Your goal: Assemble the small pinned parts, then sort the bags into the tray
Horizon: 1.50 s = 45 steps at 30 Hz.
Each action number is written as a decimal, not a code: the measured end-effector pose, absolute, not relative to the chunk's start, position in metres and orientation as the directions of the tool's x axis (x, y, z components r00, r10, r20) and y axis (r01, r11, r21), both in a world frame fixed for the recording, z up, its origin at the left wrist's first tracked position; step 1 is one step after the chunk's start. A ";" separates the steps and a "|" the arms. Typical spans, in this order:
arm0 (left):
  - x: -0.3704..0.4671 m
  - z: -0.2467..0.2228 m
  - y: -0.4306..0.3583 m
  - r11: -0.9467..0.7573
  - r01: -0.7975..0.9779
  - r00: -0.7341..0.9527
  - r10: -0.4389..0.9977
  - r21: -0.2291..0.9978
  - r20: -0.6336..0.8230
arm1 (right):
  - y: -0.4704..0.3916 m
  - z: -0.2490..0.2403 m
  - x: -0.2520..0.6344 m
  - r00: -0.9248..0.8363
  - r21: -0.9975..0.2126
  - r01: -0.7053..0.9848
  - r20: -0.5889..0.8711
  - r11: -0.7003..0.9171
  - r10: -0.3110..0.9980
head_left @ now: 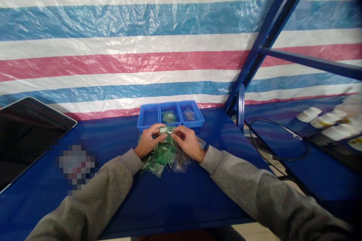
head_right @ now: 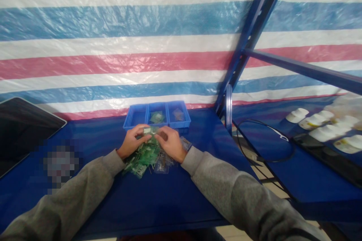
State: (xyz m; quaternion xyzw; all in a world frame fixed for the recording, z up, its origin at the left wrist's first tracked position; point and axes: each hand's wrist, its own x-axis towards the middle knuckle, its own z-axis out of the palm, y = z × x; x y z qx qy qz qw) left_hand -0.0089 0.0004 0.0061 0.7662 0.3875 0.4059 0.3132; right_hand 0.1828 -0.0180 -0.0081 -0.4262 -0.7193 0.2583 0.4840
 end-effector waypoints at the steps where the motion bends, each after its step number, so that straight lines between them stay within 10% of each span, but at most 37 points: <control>1: -0.009 0.006 0.001 -0.488 0.337 0.353 0.858 0.805 0.373 | -0.018 -0.007 0.183 -0.187 -0.769 0.378 0.481 0.515 0.856; 32: -0.011 0.012 -0.005 -0.560 0.489 0.382 0.827 0.669 0.413 | -0.022 -0.004 0.180 -0.186 -0.726 0.357 0.561 0.587 0.807; 45: -0.009 0.006 -0.003 -0.512 0.344 0.320 0.852 0.787 0.414 | -0.019 -0.010 0.181 -0.098 -0.840 0.317 0.432 0.440 0.896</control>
